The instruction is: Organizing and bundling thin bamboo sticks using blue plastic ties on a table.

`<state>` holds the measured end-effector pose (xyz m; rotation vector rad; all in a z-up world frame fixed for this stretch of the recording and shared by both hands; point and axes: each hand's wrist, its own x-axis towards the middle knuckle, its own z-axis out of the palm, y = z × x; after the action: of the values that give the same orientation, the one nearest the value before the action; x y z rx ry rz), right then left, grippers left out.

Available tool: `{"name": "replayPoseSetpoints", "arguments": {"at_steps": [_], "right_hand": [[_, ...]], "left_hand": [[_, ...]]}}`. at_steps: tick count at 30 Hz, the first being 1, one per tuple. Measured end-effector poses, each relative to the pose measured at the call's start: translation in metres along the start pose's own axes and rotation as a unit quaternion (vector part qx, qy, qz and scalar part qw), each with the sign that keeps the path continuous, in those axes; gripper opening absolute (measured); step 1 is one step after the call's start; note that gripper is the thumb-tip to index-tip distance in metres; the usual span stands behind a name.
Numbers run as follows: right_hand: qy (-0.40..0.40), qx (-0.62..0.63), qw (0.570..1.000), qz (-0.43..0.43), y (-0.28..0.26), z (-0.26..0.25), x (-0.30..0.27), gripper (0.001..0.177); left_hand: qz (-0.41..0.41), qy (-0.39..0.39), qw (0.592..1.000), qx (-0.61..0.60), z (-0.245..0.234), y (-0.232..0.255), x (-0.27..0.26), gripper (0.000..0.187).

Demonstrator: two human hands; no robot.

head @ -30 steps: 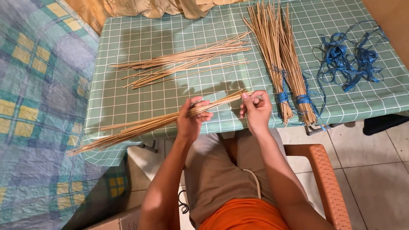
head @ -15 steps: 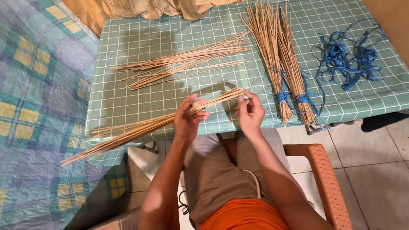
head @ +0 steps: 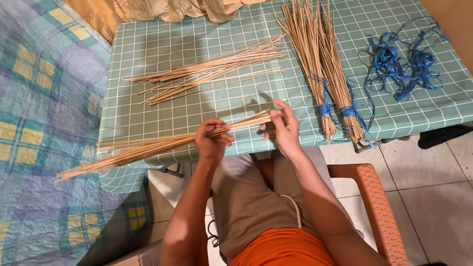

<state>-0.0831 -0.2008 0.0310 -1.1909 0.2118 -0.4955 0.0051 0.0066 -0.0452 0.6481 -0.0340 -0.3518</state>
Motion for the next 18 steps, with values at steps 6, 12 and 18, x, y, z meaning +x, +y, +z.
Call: {"name": "replayPoseSetpoints", "arguments": {"at_steps": [6,12,18], "right_hand": [[-0.102,0.165,0.98,0.033,0.021,-0.015,0.008,0.027],[-0.034,0.119,0.992,0.012,0.035,-0.026,0.017,0.018],[-0.017,0.081,0.996,-0.013,0.035,-0.034,0.022,0.017]], "left_hand": [[-0.03,-0.002,0.997,-0.076,-0.018,0.0,0.013,0.03],[-0.031,-0.017,0.999,0.014,0.037,0.016,-0.012,0.034],[-0.117,-0.023,0.985,0.128,0.054,0.015,-0.013,0.06]]}}
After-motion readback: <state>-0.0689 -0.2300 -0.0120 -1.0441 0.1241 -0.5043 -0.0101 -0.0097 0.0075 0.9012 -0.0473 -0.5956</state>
